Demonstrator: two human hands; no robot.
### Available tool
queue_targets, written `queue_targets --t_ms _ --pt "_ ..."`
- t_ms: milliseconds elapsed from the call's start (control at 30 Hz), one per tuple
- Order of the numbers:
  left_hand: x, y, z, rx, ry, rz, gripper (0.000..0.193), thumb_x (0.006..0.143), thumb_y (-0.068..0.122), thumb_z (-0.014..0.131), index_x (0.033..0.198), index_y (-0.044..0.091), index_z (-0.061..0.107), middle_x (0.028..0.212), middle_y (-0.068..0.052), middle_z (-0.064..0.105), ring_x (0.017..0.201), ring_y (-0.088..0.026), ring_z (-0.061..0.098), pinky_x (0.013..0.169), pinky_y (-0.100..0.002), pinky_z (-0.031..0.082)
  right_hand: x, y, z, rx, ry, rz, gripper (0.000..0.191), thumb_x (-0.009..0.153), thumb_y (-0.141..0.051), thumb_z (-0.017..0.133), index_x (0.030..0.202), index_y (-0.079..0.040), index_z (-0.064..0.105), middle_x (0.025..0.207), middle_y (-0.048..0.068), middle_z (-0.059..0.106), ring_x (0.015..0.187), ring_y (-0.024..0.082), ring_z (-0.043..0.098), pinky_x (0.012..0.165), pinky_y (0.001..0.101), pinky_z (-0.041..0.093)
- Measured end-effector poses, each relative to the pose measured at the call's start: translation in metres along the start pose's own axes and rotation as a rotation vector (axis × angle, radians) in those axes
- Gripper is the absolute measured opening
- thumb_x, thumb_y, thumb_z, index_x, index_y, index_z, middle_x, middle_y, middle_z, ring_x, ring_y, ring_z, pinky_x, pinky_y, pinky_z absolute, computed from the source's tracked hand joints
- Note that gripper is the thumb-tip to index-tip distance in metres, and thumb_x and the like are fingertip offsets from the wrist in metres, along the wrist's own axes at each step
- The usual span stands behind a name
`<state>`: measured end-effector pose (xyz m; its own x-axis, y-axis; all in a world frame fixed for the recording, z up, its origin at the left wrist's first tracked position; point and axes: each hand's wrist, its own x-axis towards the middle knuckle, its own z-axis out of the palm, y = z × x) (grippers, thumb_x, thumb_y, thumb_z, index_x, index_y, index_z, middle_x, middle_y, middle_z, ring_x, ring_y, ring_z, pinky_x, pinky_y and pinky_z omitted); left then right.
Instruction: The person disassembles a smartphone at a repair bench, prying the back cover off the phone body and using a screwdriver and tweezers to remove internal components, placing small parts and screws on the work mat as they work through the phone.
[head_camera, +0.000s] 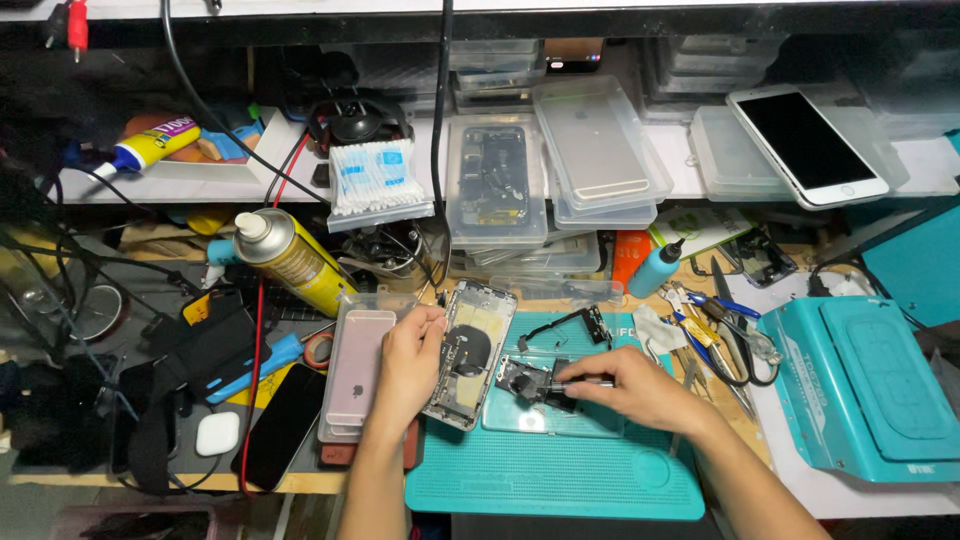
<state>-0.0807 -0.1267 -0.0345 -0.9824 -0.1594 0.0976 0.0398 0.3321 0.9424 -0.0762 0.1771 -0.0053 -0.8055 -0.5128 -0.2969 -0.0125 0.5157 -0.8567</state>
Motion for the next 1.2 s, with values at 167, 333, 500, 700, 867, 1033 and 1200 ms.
queue_targets --t_ms 167,333,500,700,867,1033,1200 --pt "-0.001 0.007 0.006 0.017 -0.037 -0.027 0.018 0.098 0.013 0.058 0.102 -0.001 0.068 0.08 -0.012 0.076 0.071 -0.017 0.072 0.066 -0.03 0.054 -0.01 0.009 -0.011 0.0 0.055 0.033 0.028 0.085 -0.021 0.075 0.109 -0.007 0.08 0.094 0.006 0.086 0.08 0.011 0.072 0.073 0.0284 0.057" --pt "-0.001 0.008 0.011 0.036 -0.047 0.017 0.018 0.098 0.014 0.059 0.103 -0.001 0.068 0.084 -0.013 0.076 0.078 -0.021 0.075 0.069 -0.033 0.055 -0.013 0.006 -0.009 -0.258 0.067 -0.005 0.029 0.084 -0.025 0.075 0.108 -0.01 0.079 0.09 0.009 0.082 0.078 0.023 0.075 0.072 0.0344 0.057" --pt "-0.002 0.008 0.014 0.014 -0.067 -0.01 0.018 0.096 0.014 0.06 0.103 0.0 0.069 0.088 -0.013 0.077 0.083 -0.022 0.078 0.072 -0.033 0.058 -0.013 -0.008 -0.006 -0.519 0.035 -0.096 0.025 0.084 -0.024 0.074 0.104 -0.01 0.073 0.085 0.015 0.075 0.083 0.036 0.069 0.074 0.0461 0.053" --pt "-0.005 0.004 0.022 -0.001 -0.094 0.008 0.018 0.097 0.014 0.06 0.104 -0.001 0.069 0.089 -0.012 0.078 0.083 -0.022 0.078 0.073 -0.032 0.058 -0.009 -0.026 0.005 -0.631 -0.126 -0.075 0.042 0.085 -0.017 0.059 0.126 -0.019 0.069 0.084 0.018 0.072 0.081 0.038 0.068 0.076 0.0489 0.052" --pt "-0.004 -0.003 0.032 -0.115 -0.124 -0.018 0.019 0.097 0.013 0.061 0.105 -0.002 0.068 0.088 -0.009 0.079 0.079 -0.014 0.074 0.07 -0.027 0.056 -0.008 -0.034 0.01 -0.669 -0.195 -0.032 0.041 0.09 -0.022 0.058 0.13 -0.021 0.066 0.084 0.02 0.07 0.083 0.039 0.067 0.079 0.052 0.05" --pt "-0.007 -0.006 0.04 -0.297 -0.232 -0.099 0.02 0.1 0.012 0.058 0.109 -0.004 0.065 0.087 -0.007 0.075 0.076 -0.008 0.068 0.067 -0.024 0.053 -0.013 -0.038 0.006 -0.629 -0.217 0.022 0.052 0.094 -0.025 0.055 0.146 -0.025 0.057 0.082 0.021 0.068 0.081 0.04 0.064 0.079 0.0525 0.049" --pt "-0.011 -0.003 0.051 -0.366 -0.29 -0.101 0.02 0.101 0.011 0.056 0.109 -0.005 0.065 0.089 -0.008 0.075 0.078 -0.008 0.068 0.068 -0.024 0.054 -0.015 -0.037 0.002 -0.641 -0.306 0.108 0.051 0.093 -0.024 0.052 0.144 -0.026 0.055 0.082 0.021 0.068 0.082 0.038 0.065 0.083 0.0502 0.05"
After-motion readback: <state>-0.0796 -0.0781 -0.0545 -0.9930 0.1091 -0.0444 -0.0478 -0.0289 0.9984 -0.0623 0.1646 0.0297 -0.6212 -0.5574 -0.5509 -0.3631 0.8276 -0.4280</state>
